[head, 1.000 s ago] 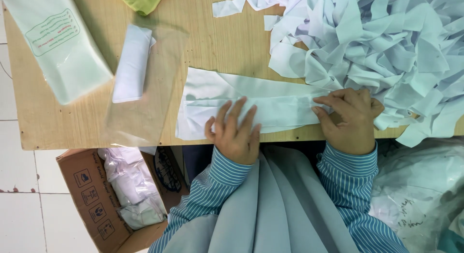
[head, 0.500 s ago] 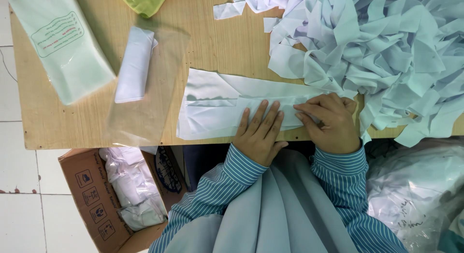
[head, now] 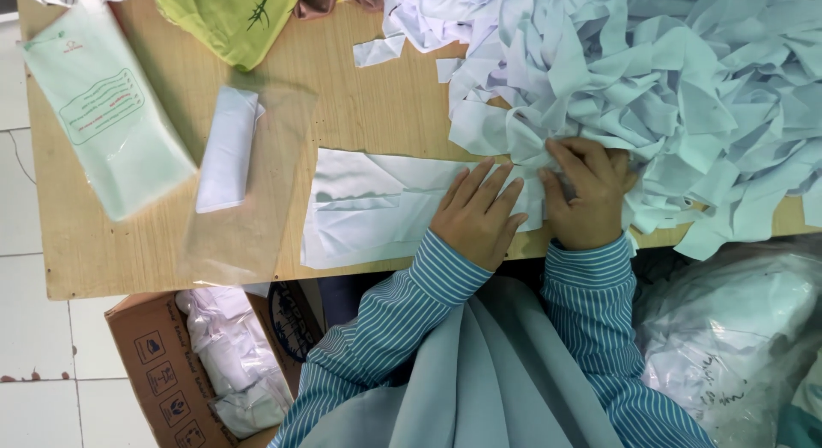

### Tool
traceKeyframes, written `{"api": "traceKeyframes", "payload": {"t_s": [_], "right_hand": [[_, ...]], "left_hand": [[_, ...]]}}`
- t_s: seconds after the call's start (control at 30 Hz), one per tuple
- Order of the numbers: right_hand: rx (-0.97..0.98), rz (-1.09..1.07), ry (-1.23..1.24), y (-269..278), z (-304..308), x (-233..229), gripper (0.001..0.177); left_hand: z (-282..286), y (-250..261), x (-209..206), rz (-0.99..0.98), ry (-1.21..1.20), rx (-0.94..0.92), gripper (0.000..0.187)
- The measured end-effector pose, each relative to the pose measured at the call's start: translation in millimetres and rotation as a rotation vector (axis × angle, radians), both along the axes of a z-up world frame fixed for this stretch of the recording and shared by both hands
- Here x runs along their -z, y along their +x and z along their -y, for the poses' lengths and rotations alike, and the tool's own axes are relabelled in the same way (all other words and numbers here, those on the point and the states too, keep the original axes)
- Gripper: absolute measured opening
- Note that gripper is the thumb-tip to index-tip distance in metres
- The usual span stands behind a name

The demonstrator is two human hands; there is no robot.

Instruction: Folding small fabric pieces and placing them into plastic sleeves and a cardboard box

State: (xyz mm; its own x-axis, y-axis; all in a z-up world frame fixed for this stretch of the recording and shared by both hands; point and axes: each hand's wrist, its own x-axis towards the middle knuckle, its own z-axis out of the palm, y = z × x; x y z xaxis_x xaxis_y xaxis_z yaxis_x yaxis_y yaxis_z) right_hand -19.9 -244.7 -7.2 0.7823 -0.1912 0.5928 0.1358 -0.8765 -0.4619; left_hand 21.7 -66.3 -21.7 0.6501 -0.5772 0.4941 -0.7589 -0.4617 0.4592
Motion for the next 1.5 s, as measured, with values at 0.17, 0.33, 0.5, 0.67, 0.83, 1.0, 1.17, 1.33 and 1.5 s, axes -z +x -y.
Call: {"api": "traceKeyframes", "payload": {"t_s": [0.17, 0.33, 0.5, 0.67, 0.83, 1.0, 1.17, 1.33, 1.5], "right_hand": [[0.065, -0.035, 0.059, -3.8, -7.9, -7.6, 0.024], [0.116, 0.024, 0.155, -5.4, 1.9, 10.5, 0.018], [0.094, 0.144, 0.229, -9.8, 0.5, -4.8, 0.011], [0.065, 0.286, 0.274, -11.9, 4.0, -16.8, 0.007], [0.042, 0.346, 0.33, -11.8, 3.5, -21.4, 0.007], [-0.117, 0.307, 0.292, -12.8, 1.2, -34.2, 0.023], [-0.456, 0.162, 0.649, -21.1, -21.4, -36.3, 0.061], [-0.588, 0.041, 0.787, -26.8, -19.1, -17.9, 0.04], [-0.604, -0.002, 0.886, -27.3, -10.4, -18.2, 0.011]], "left_hand": [[26.5, 17.3, -12.0, -0.046, 0.157, -0.087, 0.045], [39.4, 28.6, -10.3, -0.082, 0.237, -0.112, 0.039], [42.7, 35.7, -2.1, -0.114, 0.218, -0.118, 0.015], [30.0, 37.8, -49.2, -0.048, -0.164, -0.052, 0.009], [17.3, 35.2, -69.4, -0.247, -0.447, 0.121, 0.01], [-3.7, 31.6, -86.1, -0.666, -0.492, 0.192, 0.007], [-10.6, 12.3, -91.6, -0.776, -0.376, 0.28, 0.01], [-26.9, 20.7, -88.1, -0.833, -0.352, 0.297, 0.008], [-60.8, 34.6, -62.8, -0.906, -0.374, 0.291, 0.015]]}}
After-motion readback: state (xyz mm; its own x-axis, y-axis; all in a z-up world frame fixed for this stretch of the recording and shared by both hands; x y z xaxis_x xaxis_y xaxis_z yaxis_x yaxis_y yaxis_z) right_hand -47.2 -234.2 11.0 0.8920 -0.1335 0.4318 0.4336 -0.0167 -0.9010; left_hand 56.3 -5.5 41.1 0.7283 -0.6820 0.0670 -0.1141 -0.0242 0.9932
